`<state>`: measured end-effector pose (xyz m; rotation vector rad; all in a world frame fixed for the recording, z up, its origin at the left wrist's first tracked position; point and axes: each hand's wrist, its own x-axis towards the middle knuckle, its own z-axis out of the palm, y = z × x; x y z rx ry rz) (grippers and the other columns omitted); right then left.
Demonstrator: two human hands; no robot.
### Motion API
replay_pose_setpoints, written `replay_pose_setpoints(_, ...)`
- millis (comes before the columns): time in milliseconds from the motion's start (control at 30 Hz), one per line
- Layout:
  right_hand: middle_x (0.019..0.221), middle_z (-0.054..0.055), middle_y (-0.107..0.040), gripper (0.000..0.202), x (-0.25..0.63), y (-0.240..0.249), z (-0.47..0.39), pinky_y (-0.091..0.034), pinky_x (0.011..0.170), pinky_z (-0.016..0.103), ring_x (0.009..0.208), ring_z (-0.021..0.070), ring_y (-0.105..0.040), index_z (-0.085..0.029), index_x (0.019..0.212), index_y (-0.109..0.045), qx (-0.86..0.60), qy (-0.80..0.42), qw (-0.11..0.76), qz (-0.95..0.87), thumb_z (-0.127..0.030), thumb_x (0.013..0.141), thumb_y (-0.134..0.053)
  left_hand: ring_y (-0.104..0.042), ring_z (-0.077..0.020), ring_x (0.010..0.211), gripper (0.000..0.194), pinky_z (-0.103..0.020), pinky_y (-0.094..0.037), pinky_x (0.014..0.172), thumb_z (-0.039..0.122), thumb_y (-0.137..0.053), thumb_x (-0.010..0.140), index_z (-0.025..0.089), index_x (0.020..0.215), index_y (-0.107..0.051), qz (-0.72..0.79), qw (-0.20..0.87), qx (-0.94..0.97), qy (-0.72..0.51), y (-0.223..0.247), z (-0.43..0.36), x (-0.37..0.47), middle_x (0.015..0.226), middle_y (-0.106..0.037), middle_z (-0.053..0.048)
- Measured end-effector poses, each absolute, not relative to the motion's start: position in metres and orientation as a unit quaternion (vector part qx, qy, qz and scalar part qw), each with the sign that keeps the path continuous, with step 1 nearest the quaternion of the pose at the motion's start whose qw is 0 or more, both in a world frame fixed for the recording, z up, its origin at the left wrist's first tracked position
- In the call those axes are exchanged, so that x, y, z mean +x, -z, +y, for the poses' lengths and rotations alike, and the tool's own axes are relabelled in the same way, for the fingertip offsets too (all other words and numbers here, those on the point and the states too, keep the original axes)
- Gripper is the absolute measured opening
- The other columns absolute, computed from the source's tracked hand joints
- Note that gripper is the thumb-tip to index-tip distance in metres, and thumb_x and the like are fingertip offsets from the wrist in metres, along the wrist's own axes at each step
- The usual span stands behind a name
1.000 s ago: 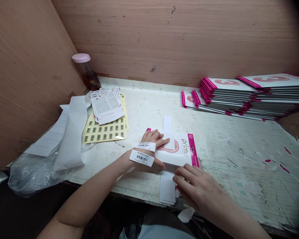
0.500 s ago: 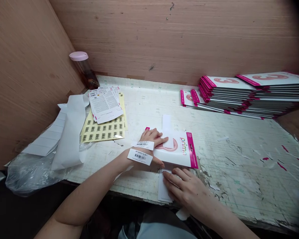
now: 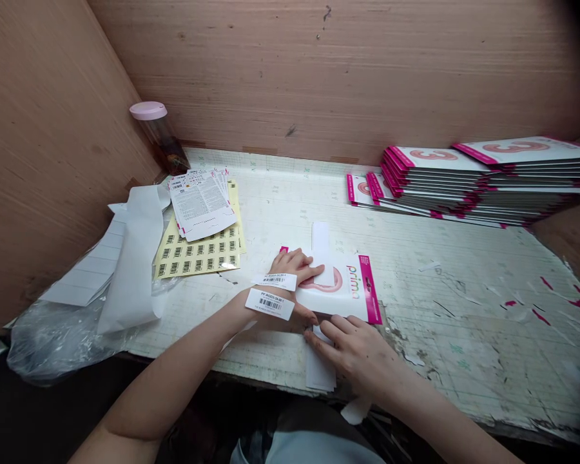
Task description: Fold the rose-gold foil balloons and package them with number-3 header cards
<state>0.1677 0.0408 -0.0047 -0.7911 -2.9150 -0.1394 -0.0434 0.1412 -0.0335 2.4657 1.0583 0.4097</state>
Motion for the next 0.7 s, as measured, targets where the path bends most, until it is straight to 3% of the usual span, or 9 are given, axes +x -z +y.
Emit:
replay_pose_setpoints(133, 0.092, 0.005, -0.064, 0.02, 0.166, 0.004, 0.041, -0.036, 0.065, 0.035, 0.078, 0.0213, -0.053, -0.016, 0.1, -0.063, -0.268, 0.049, 0.034, -0.962, -0.013, 0.081, -0.067, -0.037, -0.0397, 0.13, 0.108, -0.061, -0.015, 0.114, 0.079, -0.073, 0.05, 0.023, 0.14, -0.052, 0.378, 0.209, 0.89, -0.148, 0.032, 0.141, -0.044, 0.134, -0.049, -0.016)
replay_pose_setpoints(267, 0.094, 0.005, -0.064, 0.034, 0.164, 0.004, 0.043, -0.036, 0.065, 0.035, 0.078, 0.0211, -0.054, -0.018, 0.113, -0.059, -0.271, 0.049, 0.017, -0.961, -0.015, 0.08, -0.068, -0.038, -0.038, 0.129, 0.107, -0.059, -0.017, 0.114, 0.077, -0.074, 0.052, 0.022, 0.141, -0.051, 0.374, 0.199, 0.893, -0.149, 0.03, 0.14, -0.043, 0.136, -0.048, -0.017)
replay_pose_setpoints(600, 0.095, 0.006, -0.065, 0.023, 0.165, -0.006, 0.046, -0.041, 0.066, 0.035, 0.082, 0.0225, -0.055, -0.016, 0.106, -0.062, -0.283, -0.012, 0.008, -0.959, -0.021, 0.083, -0.065, -0.038, -0.0394, 0.13, 0.11, -0.059, -0.02, 0.112, 0.075, -0.077, 0.049, 0.022, 0.141, -0.051, 0.379, 0.199, 0.892, -0.143, 0.033, 0.141, -0.042, 0.136, -0.049, -0.017)
replay_pose_setpoints(700, 0.099, 0.008, -0.064, 0.033, 0.164, -0.014, 0.044, -0.046, 0.072, 0.038, 0.088, 0.0251, -0.056, -0.016, 0.104, -0.063, -0.302, -0.07, 0.0, -0.951, -0.042, 0.086, -0.065, -0.037, -0.0402, 0.13, 0.11, -0.06, -0.02, 0.112, 0.075, -0.076, 0.05, 0.021, 0.141, -0.05, 0.379, 0.2, 0.893, -0.138, 0.033, 0.141, -0.042, 0.137, -0.049, -0.017)
